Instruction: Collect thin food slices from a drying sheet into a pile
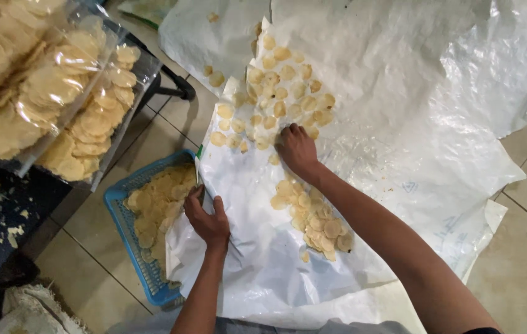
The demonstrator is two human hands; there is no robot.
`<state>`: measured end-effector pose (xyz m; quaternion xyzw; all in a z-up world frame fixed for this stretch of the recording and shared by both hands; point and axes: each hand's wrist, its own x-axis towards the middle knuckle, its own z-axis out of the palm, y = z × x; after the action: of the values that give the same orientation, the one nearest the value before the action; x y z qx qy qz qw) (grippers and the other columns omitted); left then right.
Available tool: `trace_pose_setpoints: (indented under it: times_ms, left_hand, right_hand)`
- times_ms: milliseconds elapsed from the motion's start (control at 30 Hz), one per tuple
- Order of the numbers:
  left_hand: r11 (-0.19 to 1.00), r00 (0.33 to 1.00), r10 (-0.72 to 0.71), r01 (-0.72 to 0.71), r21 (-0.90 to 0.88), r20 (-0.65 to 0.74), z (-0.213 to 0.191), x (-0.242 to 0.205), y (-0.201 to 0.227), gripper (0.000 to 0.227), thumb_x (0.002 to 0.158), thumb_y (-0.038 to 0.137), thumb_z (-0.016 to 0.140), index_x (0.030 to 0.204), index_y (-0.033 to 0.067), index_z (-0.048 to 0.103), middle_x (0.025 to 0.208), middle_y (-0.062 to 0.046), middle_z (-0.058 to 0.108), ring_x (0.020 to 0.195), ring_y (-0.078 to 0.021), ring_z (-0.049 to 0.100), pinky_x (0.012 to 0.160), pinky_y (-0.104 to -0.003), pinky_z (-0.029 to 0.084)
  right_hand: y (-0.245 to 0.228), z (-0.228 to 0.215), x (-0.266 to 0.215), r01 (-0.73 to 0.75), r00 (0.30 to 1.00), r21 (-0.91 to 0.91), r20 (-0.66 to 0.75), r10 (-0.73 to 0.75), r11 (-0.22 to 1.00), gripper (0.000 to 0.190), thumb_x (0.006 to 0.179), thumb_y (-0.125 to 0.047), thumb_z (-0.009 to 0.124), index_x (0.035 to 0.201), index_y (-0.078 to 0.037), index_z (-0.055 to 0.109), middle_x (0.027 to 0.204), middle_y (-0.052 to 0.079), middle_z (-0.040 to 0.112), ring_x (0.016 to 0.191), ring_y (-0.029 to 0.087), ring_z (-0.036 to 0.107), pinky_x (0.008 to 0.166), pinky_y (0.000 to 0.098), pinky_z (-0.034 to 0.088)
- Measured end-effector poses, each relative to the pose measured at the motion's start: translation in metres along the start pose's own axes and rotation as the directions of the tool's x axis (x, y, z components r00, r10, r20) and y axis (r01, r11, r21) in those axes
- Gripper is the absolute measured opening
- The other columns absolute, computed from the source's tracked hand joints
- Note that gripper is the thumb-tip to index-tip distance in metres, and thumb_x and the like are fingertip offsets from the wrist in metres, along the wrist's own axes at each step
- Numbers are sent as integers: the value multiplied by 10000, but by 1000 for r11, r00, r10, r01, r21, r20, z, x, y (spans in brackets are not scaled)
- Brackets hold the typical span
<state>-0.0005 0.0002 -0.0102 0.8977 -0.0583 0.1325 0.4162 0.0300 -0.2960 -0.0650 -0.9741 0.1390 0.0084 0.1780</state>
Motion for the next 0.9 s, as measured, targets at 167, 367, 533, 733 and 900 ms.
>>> trace_pose_setpoints:
  times_ms: [167, 367, 533, 733, 900]
  left_hand:
    - [1000, 1000, 16, -16, 4, -13, 0, 0, -3, 430, 837, 280, 674, 1182, 28, 628, 1158, -238, 629, 1081, -496, 582, 987, -582, 417]
    - [1000, 999, -28, 28, 5, -46, -1, -1, 6, 409, 863, 279, 651, 1204, 54, 645, 1171, -143, 660, 1120, -377, 591, 997, -483, 435]
    - [999, 999, -11, 12, 31, -46, 4, -1, -7, 439, 812, 240, 662, 1209, 52, 658, 1200, -174, 666, 1151, -397, 588, 1049, -482, 414]
    - [998, 998, -40, 43, 51, -45, 5, 0, -9, 448, 784, 255, 687, 1198, 87, 663, 1186, -145, 684, 1137, -383, 595, 1032, -471, 430]
    - [995, 998, -27, 31, 94, -50, 7, -3, -16, 446, 793, 276, 698, 1188, 73, 656, 1158, -168, 673, 1114, -408, 597, 1021, -482, 438]
  right_hand:
    - [38, 53, 20, 84, 990, 35, -115, -79, 996, 333, 752, -301, 822, 925, -59, 671, 901, 146, 641, 904, 363, 689, 765, 476, 574]
    - [64, 111, 42, 123, 959, 132, -272, -84, 984, 374, 623, -307, 739, 900, -89, 611, 850, 130, 659, 864, 380, 643, 781, 480, 503]
    - [21, 24, 30, -64, 998, 257, 17, 62, 964, 172, 746, -140, 662, 903, -105, 599, 811, 177, 718, 786, 457, 681, 670, 545, 499]
    - [-8, -47, 10, -91, 936, 494, 339, -95, 865, 248, 720, -286, 536, 633, -152, 726, 765, -6, 747, 736, 121, 688, 703, 327, 530]
    - [-46, -66, -11, 151, 967, 235, 168, -194, 960, 754, 907, -624, 632, 1415, -80, 506, 1579, 208, 344, 1347, 403, 448, 1066, 598, 459]
